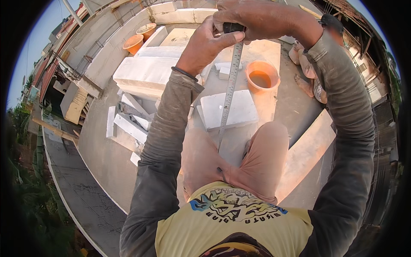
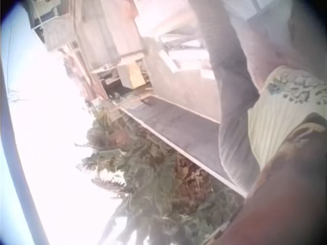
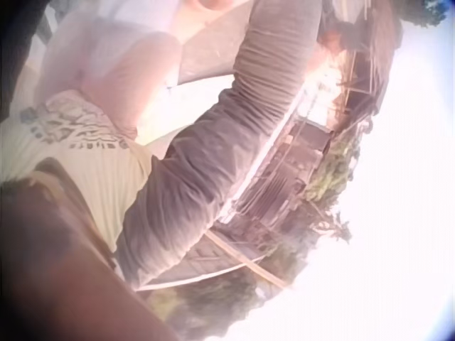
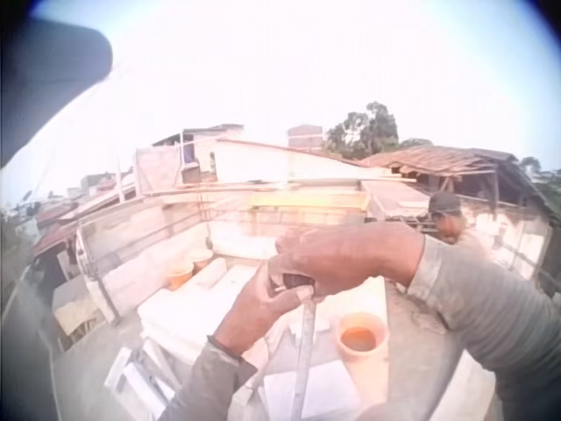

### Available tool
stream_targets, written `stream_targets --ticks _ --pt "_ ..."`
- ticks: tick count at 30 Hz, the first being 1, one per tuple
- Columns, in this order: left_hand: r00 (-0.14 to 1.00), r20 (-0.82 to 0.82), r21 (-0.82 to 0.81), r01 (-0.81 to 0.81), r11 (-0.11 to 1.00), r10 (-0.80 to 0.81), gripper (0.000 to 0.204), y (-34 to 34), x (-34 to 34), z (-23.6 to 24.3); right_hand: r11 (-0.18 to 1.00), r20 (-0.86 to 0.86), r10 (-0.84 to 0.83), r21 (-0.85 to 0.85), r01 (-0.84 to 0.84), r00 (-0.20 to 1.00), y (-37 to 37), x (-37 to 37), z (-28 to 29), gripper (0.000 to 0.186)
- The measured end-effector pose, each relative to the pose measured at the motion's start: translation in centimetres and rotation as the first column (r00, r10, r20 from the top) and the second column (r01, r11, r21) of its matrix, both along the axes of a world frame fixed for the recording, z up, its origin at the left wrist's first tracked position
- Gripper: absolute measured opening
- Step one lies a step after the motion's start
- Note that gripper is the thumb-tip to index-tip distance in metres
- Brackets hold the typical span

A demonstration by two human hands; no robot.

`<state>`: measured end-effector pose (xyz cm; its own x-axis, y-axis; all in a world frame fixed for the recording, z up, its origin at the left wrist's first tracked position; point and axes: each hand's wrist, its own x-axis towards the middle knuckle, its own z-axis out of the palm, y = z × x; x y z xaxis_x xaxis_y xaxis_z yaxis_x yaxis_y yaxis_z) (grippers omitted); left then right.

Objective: The person measures a masonry block using a tape measure, marks it, and then cuts the block using a hand saw on a construction rooftop.

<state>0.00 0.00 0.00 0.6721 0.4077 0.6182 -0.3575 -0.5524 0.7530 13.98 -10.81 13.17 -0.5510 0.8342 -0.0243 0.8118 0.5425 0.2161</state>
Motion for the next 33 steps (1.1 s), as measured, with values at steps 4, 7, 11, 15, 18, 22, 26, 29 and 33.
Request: stream_targets --ticks 4,7,11,15,18,22,26,29,33 --pt "0.988 -0.01 0.077 0.156 0.985 -0.156 0.059 1.0 -0.9 1.6 0.996 -0.099 0.089 0.0 -0.09 0.991 1.0 -0.5 0.3 0.036" --pt "0.891 0.076 -0.129 0.454 0.881 -0.448 0.083 2.2 -0.4 4.2 0.999 -0.147 0.03 0.029 -0.026 0.989 0.6 -1.8 1.5 0.034" --pt "0.928 0.264 -0.034 0.28 0.959 -0.261 0.071 0.7 -0.7 4.7 0.727 -0.288 0.297 0.686 -0.02 0.911 1.1 -2.6 -2.3 0.03" --pt "0.949 0.311 -0.158 -0.004 0.988 0.054 0.062 0.6 -1.8 4.0 0.755 -0.496 -0.038 0.554 0.35 0.868 0.3 2.8 -6.8 0.056" --pt "0.892 0.377 -0.189 -0.188 0.964 0.248 0.06 1.5 -2.0 3.1 0.92 -0.806 -0.246 -0.019 0.39 0.539 -0.4 5.3 -13.0 0.055" --pt "0.779 0.48 -0.243 -0.324 0.914 0.403 0.057 2.4 -2.9 2.1 0.817 -0.746 -0.558 -0.57 0.085 0.363 0.6 5.8 -23.1 0.065" --pt "0.72 0.568 -0.236 -0.323 0.917 0.4 0.08 6.7 -4.5 -1.0 0.72 -0.644 -0.652 -0.691 0.063 0.4 -0.1 6.5 -27.9 0.064" --pt "0.637 0.575 -0.412 -0.316 0.854 0.513 0.067 6.5 -5.0 -3.4 0.692 -0.615 -0.686 -0.717 0.087 0.389 -1.2 10.6 -30.9 0.051" --pt "0.575 0.459 -0.563 -0.402 0.722 0.678 0.063 8.4 -8.1 -8.6 0.682 -0.622 -0.718 -0.718 0.137 0.313 -3.1 13.9 -34.5 0.039"
